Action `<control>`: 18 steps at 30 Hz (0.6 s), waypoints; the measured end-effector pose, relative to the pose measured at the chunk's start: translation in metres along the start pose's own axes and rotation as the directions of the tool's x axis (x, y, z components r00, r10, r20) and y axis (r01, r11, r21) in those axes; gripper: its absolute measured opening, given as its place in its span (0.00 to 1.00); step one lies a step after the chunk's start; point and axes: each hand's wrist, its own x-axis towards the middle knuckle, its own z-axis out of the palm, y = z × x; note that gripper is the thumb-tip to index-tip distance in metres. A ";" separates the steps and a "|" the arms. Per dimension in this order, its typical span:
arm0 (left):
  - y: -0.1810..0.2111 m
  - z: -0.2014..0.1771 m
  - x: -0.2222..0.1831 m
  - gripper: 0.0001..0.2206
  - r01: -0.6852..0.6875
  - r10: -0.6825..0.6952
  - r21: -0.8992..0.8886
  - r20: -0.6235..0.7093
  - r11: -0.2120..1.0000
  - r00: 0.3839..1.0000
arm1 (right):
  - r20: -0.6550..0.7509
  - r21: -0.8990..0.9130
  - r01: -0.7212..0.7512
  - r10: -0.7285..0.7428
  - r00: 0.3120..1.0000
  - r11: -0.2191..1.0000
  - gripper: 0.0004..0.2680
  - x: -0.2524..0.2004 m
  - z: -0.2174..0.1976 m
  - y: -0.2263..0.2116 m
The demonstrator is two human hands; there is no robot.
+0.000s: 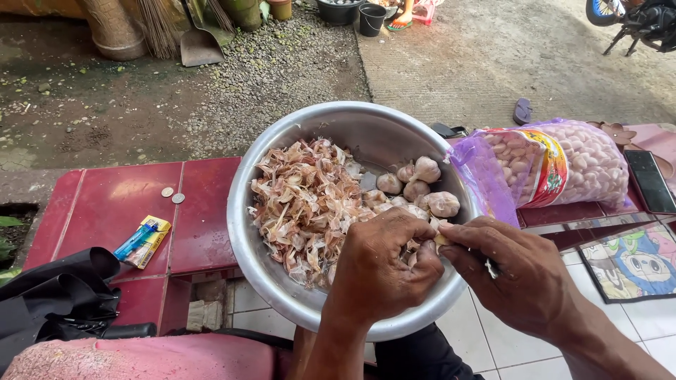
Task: Peeling garlic bulbs using a knife to trim the ends and hands to remove the skin.
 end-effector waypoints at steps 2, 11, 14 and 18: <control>0.002 -0.003 0.002 0.01 -0.020 0.020 0.012 0.003 1.000 1.000 | 0.002 -0.008 0.000 0.000 1.000 1.000 0.09 -0.001 0.002 0.001; 0.001 -0.003 0.003 0.06 -0.046 0.045 0.026 0.045 0.999 0.998 | 0.067 0.093 0.016 -0.022 0.998 0.996 0.08 -0.002 -0.003 0.002; -0.011 0.000 0.000 0.06 -0.012 0.015 -0.027 0.078 1.000 0.997 | 0.062 0.149 -0.002 -0.007 0.998 0.989 0.08 -0.002 -0.006 0.001; -0.031 0.001 -0.009 0.08 0.111 -0.109 -0.162 0.020 0.981 0.994 | 0.038 0.223 -0.113 0.107 0.994 0.968 0.08 -0.001 -0.016 -0.003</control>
